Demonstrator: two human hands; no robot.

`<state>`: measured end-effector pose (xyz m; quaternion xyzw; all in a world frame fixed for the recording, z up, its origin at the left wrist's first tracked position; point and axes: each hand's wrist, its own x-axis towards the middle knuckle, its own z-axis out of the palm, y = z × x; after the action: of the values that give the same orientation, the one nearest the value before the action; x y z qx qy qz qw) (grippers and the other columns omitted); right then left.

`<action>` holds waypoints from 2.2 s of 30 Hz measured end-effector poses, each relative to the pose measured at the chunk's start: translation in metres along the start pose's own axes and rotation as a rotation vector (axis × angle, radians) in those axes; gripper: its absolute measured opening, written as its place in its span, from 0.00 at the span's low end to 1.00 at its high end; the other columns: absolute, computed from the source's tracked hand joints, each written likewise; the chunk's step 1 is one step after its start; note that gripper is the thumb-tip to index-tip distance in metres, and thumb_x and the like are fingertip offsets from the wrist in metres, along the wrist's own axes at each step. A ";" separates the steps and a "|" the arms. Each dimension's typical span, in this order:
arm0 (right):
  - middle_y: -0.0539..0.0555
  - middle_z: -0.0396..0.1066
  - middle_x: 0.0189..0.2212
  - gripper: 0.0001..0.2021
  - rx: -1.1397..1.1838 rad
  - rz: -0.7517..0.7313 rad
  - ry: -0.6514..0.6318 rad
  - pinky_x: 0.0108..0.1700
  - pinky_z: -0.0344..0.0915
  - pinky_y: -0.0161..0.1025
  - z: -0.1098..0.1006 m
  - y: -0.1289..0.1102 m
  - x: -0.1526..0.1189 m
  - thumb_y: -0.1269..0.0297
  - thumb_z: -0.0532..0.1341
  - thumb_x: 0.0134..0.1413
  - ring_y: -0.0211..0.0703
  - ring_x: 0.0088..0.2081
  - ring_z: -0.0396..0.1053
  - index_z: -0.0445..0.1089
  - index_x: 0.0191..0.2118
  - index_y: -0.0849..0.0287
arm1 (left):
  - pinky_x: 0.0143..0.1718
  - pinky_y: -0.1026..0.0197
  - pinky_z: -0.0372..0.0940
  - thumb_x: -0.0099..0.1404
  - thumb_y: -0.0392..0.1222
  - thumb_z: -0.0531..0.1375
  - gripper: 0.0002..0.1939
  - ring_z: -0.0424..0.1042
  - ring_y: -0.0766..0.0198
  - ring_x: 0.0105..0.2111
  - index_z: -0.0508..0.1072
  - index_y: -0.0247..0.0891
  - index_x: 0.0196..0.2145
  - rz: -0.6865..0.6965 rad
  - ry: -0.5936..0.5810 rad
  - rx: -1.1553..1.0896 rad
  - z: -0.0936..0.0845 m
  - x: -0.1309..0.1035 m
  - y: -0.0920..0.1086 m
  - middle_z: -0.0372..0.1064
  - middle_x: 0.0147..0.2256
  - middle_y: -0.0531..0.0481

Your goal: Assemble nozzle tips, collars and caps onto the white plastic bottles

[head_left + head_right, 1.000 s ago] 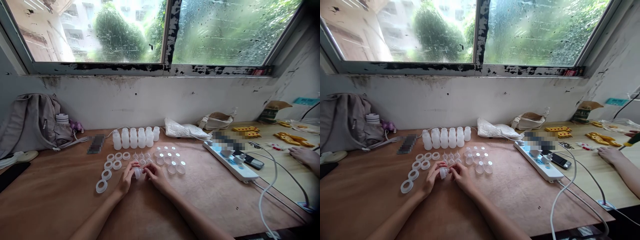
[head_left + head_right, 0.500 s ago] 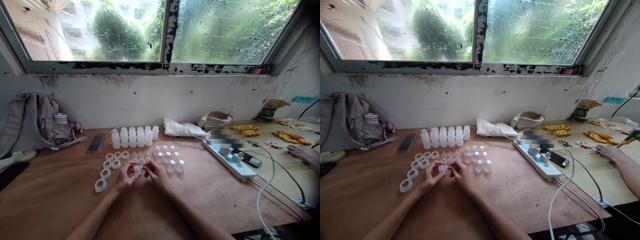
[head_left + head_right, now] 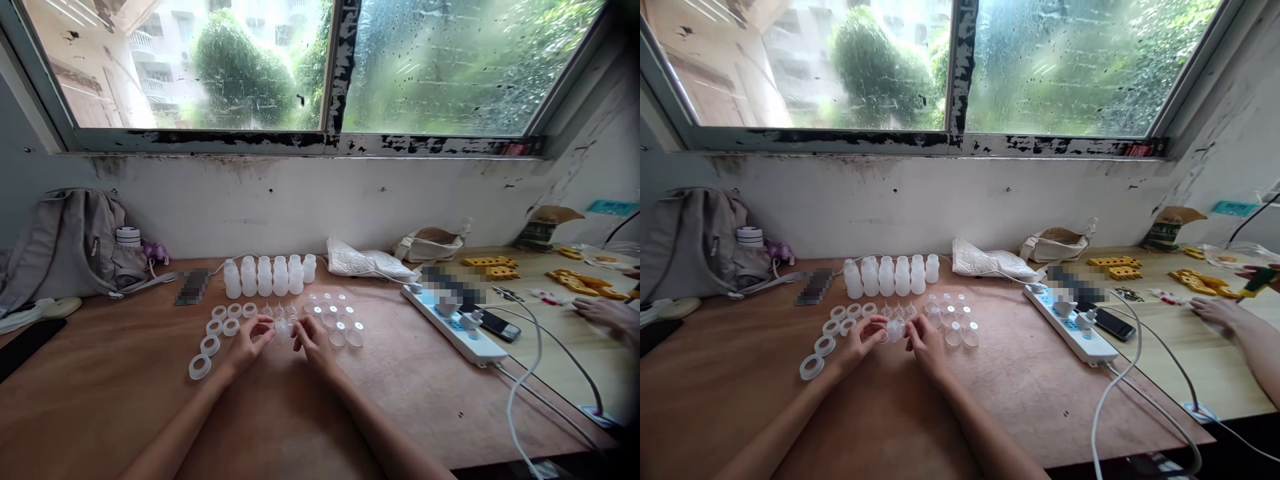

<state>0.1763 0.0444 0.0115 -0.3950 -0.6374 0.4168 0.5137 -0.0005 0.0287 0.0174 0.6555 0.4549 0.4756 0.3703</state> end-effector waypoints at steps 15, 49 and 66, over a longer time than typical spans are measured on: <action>0.44 0.55 0.12 0.18 -0.274 -0.050 0.250 0.20 0.50 0.31 -0.014 0.014 0.010 0.53 0.51 0.52 0.33 0.16 0.54 0.52 0.18 0.57 | 0.35 0.57 0.60 0.58 0.40 0.51 0.18 0.69 0.54 0.35 0.63 0.36 0.47 -0.104 0.128 0.891 -0.028 0.123 0.014 0.70 0.30 0.45; 0.45 0.57 0.13 0.17 -0.233 -0.028 0.189 0.19 0.52 0.32 -0.012 0.010 0.007 0.51 0.51 0.51 0.34 0.15 0.56 0.55 0.20 0.57 | 0.33 0.61 0.64 0.57 0.49 0.54 0.14 0.67 0.62 0.37 0.64 0.45 0.42 0.130 0.261 0.894 -0.040 -0.023 0.022 0.57 0.47 0.48; 0.47 0.60 0.20 0.12 0.092 -0.032 0.185 0.18 0.59 0.31 -0.012 0.008 0.008 0.55 0.53 0.51 0.33 0.17 0.60 0.62 0.30 0.59 | 0.42 0.57 0.62 0.51 0.42 0.60 0.29 0.67 0.58 0.41 0.55 0.43 0.50 0.199 0.214 0.683 0.002 -0.008 0.009 0.65 0.43 0.48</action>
<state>0.1879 0.0562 0.0079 -0.3972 -0.5738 0.3993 0.5946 0.0023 0.0182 0.0224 0.7289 0.5577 0.3957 0.0326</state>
